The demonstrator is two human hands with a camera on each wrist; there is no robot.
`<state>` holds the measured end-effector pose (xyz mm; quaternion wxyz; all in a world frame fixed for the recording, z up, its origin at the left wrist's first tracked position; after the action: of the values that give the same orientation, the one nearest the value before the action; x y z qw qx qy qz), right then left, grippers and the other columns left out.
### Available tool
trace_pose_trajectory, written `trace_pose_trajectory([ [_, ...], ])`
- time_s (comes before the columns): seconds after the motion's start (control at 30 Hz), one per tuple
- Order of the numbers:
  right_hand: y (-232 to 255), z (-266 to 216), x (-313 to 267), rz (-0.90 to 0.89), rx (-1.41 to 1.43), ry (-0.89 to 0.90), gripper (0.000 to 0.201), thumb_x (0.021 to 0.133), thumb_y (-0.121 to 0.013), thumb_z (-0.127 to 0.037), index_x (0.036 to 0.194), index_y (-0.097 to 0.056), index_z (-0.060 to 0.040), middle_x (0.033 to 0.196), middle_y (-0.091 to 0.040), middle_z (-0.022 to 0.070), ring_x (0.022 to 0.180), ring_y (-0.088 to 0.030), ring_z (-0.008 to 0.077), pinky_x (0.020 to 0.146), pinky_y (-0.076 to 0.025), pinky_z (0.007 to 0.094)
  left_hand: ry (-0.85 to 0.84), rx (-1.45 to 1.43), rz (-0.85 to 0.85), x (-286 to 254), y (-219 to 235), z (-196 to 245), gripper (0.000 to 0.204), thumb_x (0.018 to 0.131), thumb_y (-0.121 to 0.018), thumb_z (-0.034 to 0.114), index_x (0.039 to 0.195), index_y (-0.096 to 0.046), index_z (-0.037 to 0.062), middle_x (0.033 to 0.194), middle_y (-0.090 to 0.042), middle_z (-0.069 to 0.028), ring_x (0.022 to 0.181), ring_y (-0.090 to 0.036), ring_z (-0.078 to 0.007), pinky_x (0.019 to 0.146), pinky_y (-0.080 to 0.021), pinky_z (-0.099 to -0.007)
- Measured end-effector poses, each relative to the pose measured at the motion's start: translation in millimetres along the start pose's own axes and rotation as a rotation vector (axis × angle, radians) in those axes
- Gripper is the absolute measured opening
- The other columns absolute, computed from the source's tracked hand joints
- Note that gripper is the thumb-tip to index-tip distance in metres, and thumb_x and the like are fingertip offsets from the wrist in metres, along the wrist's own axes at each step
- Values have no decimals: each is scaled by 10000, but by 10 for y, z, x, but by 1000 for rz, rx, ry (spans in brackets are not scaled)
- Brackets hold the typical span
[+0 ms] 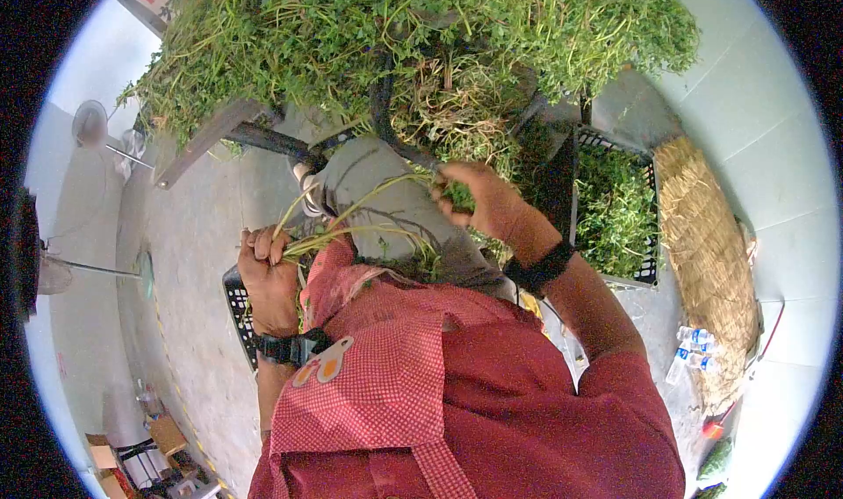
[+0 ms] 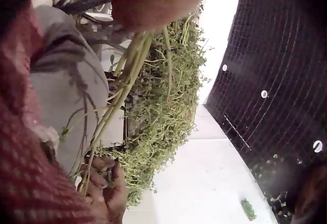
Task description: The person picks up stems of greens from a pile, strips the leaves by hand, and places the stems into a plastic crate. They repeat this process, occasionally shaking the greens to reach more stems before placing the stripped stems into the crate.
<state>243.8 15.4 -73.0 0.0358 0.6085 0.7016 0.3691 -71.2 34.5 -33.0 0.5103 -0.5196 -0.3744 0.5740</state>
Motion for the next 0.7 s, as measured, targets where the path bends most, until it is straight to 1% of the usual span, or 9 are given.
trace_pose_trajectory([
  [0.07,-179,-25,-8,-180,772,-392,295,752,-653,-76,1014,-534,-12,871,-571,43,718,-544,126,525,-428,214,-10,-7,28,10,4,6,362,971,-319,254,637,-365,120,505,-283,17,436,-278,-105,396,-243,-259],
  [0.1,-166,-107,12,-185,773,-390,295,752,-653,-76,1014,-534,-12,871,-571,43,718,-544,126,525,-428,214,-8,-34,30,0,-12,2,356,969,-322,245,639,-366,120,505,-286,15,434,-280,-105,395,-244,-255],
  [0.17,-206,-226,-19,-317,1104,-776,163,872,-552,-115,1016,-530,-41,750,-525,14,594,-465,55,444,-327,185,-8,-60,37,-15,-34,-2,350,968,-326,236,640,-366,119,505,-289,13,432,-282,-106,394,-246,-250],
  [0.23,-240,-237,3,-362,913,-781,172,870,-560,-144,1011,-565,-46,709,-523,2,531,-427,36,403,-264,180,-20,-48,78,-7,-43,-21,351,966,-323,230,633,-358,123,505,-286,14,429,-280,-105,394,-247,-246],
  [0.3,-264,-310,98,-445,415,-622,224,858,-576,-162,1049,-586,-47,661,-518,-19,523,-411,26,419,-277,176,-9,-38,101,-8,-54,-42,355,966,-319,233,630,-353,125,504,-282,14,428,-279,-106,394,-247,-246],
  [0.43,-354,-408,272,-416,293,-274,298,774,-609,-186,1021,-604,-20,666,-534,15,491,-460,104,427,-364,256,31,-105,57,22,-72,-49,366,968,-314,252,625,-347,129,505,-277,15,427,-283,-108,387,-242,-247],
  [0.53,-421,-494,257,-553,502,-526,283,774,-608,-167,1032,-613,-51,652,-544,-6,471,-450,70,407,-334,230,26,-63,38,39,-56,-41,369,966,-319,263,624,-345,128,508,-283,12,431,-282,-112,382,-243,-246],
  [0.6,-643,-393,207,-625,910,-664,255,783,-606,-158,1020,-622,-67,644,-540,-34,464,-428,30,385,-286,202,16,-62,66,22,-70,-63,364,964,-325,259,625,-352,126,508,-287,10,434,-279,-114,382,-244,-247],
  [0.7,-624,-509,212,-602,927,-754,245,794,-598,-160,1019,-623,-65,642,-526,-55,459,-381,-8,380,-230,171,15,-93,95,-22,-130,-102,357,961,-330,254,631,-367,122,503,-292,6,436,-272,-116,383,-244,-247],
])
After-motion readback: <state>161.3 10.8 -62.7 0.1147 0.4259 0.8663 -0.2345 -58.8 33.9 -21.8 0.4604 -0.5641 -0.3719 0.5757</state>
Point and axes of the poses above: each hand's wrist, its own x-axis towards the middle knuckle, its own y-axis out of the back of the hand, z = x × y, the point moved 3 cm from there along x, towards the middle knuckle
